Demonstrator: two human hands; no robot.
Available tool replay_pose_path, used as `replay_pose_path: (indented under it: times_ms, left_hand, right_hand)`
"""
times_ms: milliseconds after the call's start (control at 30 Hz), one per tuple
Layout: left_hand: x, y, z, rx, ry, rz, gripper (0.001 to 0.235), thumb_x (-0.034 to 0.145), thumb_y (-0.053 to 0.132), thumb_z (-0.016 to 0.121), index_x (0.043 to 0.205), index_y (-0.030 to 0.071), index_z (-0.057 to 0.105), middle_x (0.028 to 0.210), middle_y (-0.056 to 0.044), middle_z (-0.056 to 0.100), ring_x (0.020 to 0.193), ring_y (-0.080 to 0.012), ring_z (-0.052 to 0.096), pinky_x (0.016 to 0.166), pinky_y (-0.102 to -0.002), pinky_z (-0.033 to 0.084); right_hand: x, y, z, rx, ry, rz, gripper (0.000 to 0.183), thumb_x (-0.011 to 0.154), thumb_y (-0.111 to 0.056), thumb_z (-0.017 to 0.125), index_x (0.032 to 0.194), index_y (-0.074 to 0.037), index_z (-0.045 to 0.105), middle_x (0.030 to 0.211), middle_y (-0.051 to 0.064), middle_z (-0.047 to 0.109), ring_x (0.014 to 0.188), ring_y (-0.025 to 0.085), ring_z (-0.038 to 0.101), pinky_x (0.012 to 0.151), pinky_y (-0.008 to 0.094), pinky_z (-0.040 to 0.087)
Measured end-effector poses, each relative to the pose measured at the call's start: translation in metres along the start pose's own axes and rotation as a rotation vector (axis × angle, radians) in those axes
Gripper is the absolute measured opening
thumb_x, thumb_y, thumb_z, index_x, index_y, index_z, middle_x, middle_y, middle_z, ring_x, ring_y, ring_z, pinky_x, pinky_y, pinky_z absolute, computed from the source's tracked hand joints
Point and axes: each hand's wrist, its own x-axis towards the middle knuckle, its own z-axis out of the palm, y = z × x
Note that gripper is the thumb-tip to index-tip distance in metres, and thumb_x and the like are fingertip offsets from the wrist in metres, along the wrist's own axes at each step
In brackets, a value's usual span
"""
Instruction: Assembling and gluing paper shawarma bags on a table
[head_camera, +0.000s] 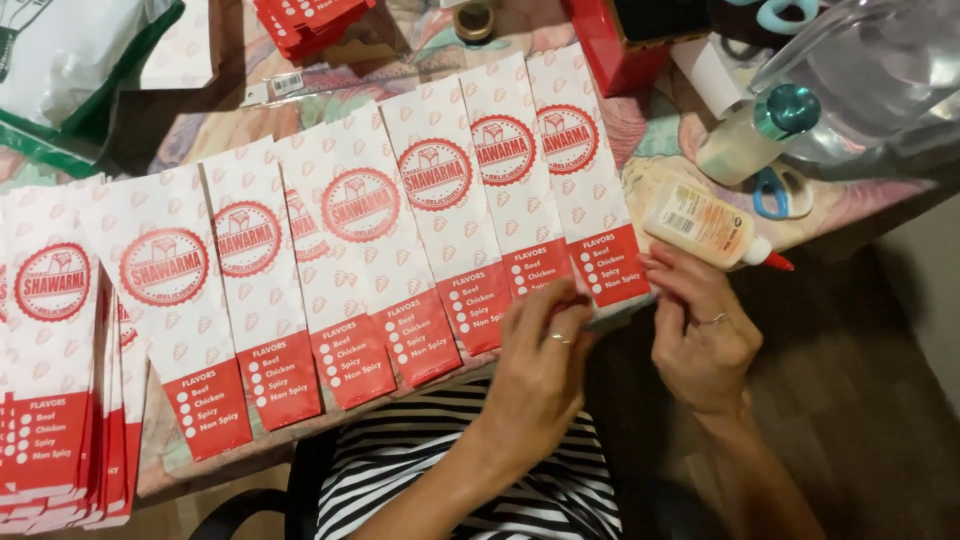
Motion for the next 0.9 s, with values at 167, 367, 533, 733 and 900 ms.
replay_pose_path:
  times_ms: [167, 367, 533, 733, 900]
  left_hand:
    - [-0.006, -0.012, -0.025, 0.139, -0.008, 0.012, 0.017, 0.102, -0.004, 0.054, 0.119, -0.008, 0.052, 0.134, -0.032, 0.049, 0.119, -0.045, 0.057, 0.101, -0.055, 0.046]
    - [-0.019, -0.028, -0.017, 0.174, -0.109, -0.043, 0.02, 0.103, -0.003, 0.053, 0.123, -0.005, 0.051, 0.143, -0.032, 0.048, 0.143, -0.0414, 0.044, 0.12, -0.061, 0.034]
    - [-0.022, -0.033, -0.015, 0.141, -0.055, -0.003, 0.017, 0.101, -0.006, 0.06, 0.117, -0.006, 0.055, 0.134, -0.029, 0.053, 0.127, -0.0389, 0.058, 0.117, -0.06, 0.04]
    - [-0.016, -0.028, -0.025, 0.06, -0.073, 0.073, 0.01, 0.1, -0.011, 0.059, 0.109, -0.014, 0.056, 0.132, -0.036, 0.048, 0.115, -0.048, 0.061, 0.102, -0.055, 0.052]
    - [-0.021, -0.032, -0.02, 0.123, -0.1, 0.12, 0.015, 0.099, -0.013, 0.058, 0.112, -0.022, 0.055, 0.131, -0.04, 0.05, 0.119, -0.0531, 0.057, 0.11, -0.06, 0.048]
  right_hand:
    - [-0.014, 0.01, 0.01, 0.151, -0.343, -0.064, 0.029, 0.098, 0.006, 0.064, 0.127, 0.001, 0.063, 0.141, 0.023, 0.06, 0.132, 0.031, 0.063, 0.12, 0.04, 0.046]
    - [-0.012, 0.019, 0.015, 0.187, -0.454, -0.172, 0.028, 0.095, 0.0, 0.069, 0.122, 0.003, 0.062, 0.139, 0.02, 0.062, 0.127, 0.032, 0.064, 0.123, 0.05, 0.044]
    - [-0.017, 0.028, 0.011, 0.162, -0.443, -0.211, 0.026, 0.095, 0.001, 0.069, 0.12, 0.003, 0.063, 0.136, 0.021, 0.063, 0.125, 0.038, 0.065, 0.12, 0.053, 0.048]
    - [-0.022, 0.035, 0.009, 0.207, -0.418, -0.232, 0.027, 0.095, 0.001, 0.069, 0.121, 0.003, 0.065, 0.133, 0.022, 0.065, 0.117, 0.032, 0.069, 0.119, 0.054, 0.049]
    - [-0.027, 0.038, 0.012, 0.204, -0.409, -0.222, 0.023, 0.096, 0.003, 0.066, 0.12, 0.003, 0.066, 0.135, 0.022, 0.064, 0.123, 0.036, 0.066, 0.123, 0.053, 0.045]
